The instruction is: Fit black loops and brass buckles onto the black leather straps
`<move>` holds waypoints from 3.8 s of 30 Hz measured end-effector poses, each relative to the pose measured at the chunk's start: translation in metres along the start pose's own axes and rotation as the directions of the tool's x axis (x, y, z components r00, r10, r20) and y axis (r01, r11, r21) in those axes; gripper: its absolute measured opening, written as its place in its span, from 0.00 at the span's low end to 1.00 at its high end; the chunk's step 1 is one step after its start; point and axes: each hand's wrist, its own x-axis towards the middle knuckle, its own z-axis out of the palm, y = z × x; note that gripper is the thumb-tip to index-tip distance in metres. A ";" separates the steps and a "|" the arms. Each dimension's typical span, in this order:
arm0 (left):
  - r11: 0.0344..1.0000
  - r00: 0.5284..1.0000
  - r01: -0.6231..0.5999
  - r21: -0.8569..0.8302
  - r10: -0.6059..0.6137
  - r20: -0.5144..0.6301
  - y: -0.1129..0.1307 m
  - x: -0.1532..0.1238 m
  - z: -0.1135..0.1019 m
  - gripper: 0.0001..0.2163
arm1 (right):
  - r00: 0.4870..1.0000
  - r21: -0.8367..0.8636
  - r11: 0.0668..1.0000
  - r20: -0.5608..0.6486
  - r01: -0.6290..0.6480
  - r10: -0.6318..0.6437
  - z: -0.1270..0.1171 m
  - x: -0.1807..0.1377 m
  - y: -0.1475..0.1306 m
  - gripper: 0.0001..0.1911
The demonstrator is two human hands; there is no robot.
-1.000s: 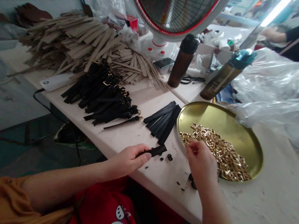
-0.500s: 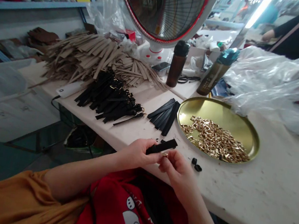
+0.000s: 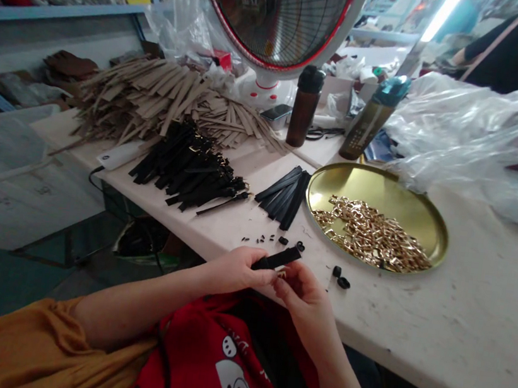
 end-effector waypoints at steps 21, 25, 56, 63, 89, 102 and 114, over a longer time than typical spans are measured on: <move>0.998 0.999 0.038 0.055 -0.038 -0.001 -0.012 0.003 0.010 0.10 | 0.926 0.530 0.831 -0.205 -0.168 0.318 0.032 0.000 0.018 0.16; 0.968 0.990 0.130 -0.215 -0.115 0.078 -0.020 0.004 0.015 0.09 | 0.923 0.447 0.881 -0.251 -0.157 0.292 0.037 -0.005 0.023 0.16; 0.944 0.979 0.186 -0.273 -0.156 0.128 -0.024 -0.002 0.021 0.12 | 0.911 -0.046 0.999 -0.412 0.001 -0.020 0.030 -0.015 0.020 0.13; 0.938 0.995 0.096 -0.333 -0.080 0.061 -0.030 -0.004 0.024 0.12 | 0.901 0.471 0.873 -0.311 -0.131 0.303 0.034 -0.007 0.022 0.16; 0.969 0.984 0.146 -0.199 -0.121 0.134 -0.031 -0.004 0.015 0.10 | 0.941 0.581 0.786 -0.099 -0.210 0.325 0.024 -0.008 0.023 0.13; 0.998 0.994 0.056 0.029 -0.058 0.094 -0.026 -0.009 0.011 0.07 | 0.888 0.696 0.608 0.092 -0.382 0.451 0.015 -0.008 0.025 0.14; 0.975 0.974 0.147 -0.166 -0.113 0.195 -0.024 -0.007 0.013 0.06 | 0.948 0.528 0.815 -0.057 -0.238 0.314 0.016 -0.009 0.024 0.13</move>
